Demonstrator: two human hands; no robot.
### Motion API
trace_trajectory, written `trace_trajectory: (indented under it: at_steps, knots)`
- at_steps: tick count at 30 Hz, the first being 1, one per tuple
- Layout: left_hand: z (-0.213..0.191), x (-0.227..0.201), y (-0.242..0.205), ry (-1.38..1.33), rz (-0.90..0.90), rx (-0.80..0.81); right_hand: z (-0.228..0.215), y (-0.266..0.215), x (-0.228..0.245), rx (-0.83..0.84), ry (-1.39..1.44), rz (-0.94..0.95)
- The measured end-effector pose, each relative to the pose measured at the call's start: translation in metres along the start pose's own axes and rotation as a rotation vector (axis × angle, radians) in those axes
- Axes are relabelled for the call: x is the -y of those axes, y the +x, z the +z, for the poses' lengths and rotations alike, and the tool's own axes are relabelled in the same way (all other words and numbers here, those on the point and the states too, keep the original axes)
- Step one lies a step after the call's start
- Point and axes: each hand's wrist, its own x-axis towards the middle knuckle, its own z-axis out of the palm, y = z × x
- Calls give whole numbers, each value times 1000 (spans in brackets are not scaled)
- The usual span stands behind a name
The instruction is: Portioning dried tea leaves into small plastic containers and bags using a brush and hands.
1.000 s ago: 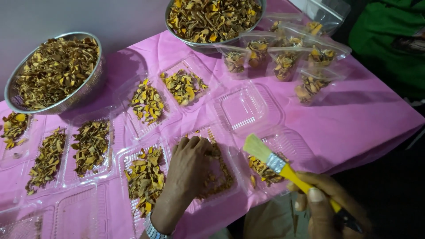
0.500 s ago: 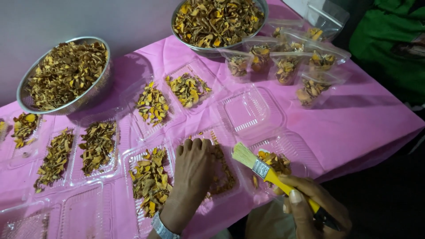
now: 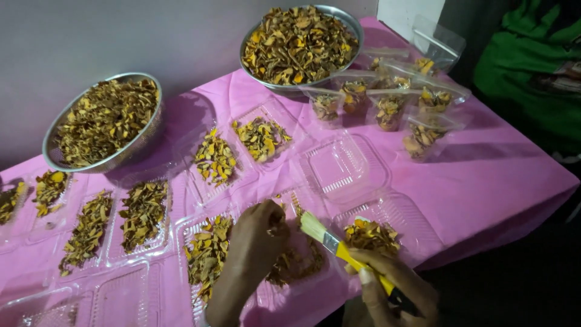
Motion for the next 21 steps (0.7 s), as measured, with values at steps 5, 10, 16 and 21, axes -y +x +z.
trace_trajectory:
  at_steps: [5,10,16,21]
  knots:
    - [-24,4,-9,-369,66,25,3,2,-5,137,-43,-86]
    - [-33,-7,-16,-653,-47,172,-3,7,10,81,-1,-26]
    - [-12,-66,-7,-468,103,191,-72,17,-29,88,-494,649]
    - [42,-95,5,-112,309,91,-56,23,28,-240,-222,399]
